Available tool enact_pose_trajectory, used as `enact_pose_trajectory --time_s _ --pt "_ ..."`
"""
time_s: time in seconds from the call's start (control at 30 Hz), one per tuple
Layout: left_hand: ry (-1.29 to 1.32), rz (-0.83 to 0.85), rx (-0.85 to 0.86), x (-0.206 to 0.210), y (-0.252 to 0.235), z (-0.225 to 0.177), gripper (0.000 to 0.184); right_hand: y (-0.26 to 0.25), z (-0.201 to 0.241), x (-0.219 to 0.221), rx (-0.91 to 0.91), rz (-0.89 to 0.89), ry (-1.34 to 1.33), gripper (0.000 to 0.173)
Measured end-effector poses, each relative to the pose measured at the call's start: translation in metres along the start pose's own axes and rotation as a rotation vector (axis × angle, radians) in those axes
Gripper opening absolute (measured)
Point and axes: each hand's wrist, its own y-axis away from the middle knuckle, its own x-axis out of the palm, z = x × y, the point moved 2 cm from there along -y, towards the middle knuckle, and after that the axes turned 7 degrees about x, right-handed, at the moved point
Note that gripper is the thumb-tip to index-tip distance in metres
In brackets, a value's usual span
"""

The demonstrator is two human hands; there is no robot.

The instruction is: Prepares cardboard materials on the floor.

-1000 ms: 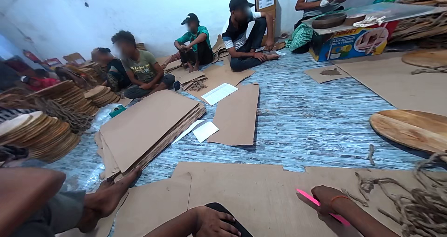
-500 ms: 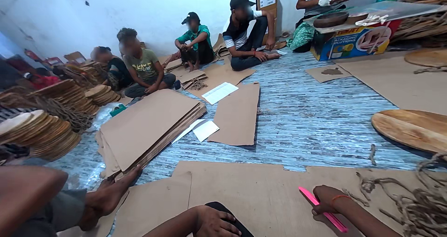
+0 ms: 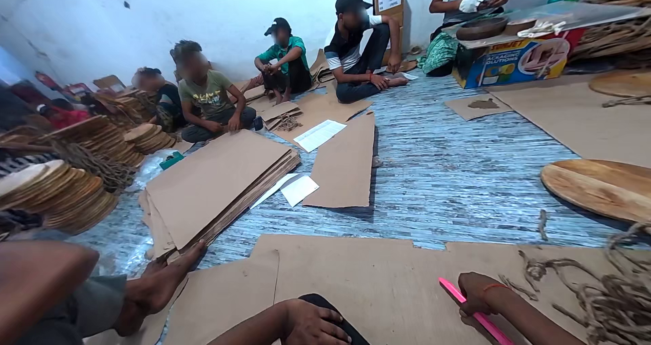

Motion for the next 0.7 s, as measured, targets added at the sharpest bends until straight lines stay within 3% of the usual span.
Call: enact_pose_trajectory --time_s 0.7 --pt "-0.026 -0.005 0.015 0.0025 0.0000 0.0014 0.114 0.0045 0.0009 -0.0018 -0.030 -0.008 0.012 0.053"
